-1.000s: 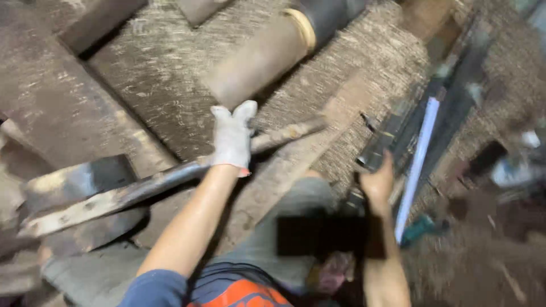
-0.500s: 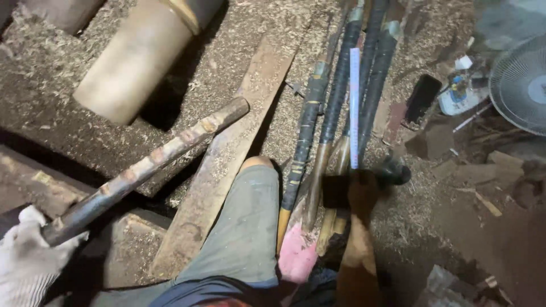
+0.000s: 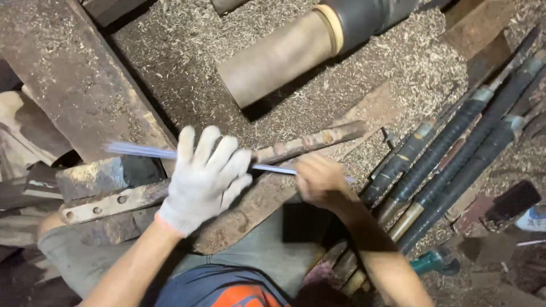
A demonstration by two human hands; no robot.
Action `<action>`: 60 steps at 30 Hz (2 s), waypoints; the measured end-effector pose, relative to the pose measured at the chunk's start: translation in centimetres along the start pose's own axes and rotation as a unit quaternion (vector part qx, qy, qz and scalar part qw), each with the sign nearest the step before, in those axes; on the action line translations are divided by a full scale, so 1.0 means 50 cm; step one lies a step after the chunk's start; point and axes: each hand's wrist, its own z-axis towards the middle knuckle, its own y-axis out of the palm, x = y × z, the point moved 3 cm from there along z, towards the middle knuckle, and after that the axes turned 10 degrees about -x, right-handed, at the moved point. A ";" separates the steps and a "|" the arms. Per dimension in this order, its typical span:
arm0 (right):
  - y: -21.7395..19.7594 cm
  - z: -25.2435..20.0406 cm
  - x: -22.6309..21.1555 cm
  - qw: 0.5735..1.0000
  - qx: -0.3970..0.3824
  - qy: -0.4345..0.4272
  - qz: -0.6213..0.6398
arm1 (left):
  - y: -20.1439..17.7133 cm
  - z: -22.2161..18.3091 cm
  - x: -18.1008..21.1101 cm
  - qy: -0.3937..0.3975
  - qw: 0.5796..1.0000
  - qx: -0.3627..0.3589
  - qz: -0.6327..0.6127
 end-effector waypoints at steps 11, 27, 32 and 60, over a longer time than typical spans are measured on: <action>0.036 0.140 0.365 0.789 0.080 0.220 0.568 | 0.220 -0.044 -0.191 -0.364 0.856 -0.301 -0.211; 0.171 0.213 0.415 0.758 0.352 0.245 0.491 | 0.348 -0.056 -0.231 -0.437 0.808 -0.242 -0.312; 0.184 0.204 0.448 0.763 0.364 0.200 0.495 | 0.302 -0.015 -0.219 -0.449 0.801 -0.274 -0.287; 0.164 0.206 0.458 0.786 0.336 0.217 0.472 | 0.353 -0.049 -0.237 -0.401 0.825 -0.226 -0.328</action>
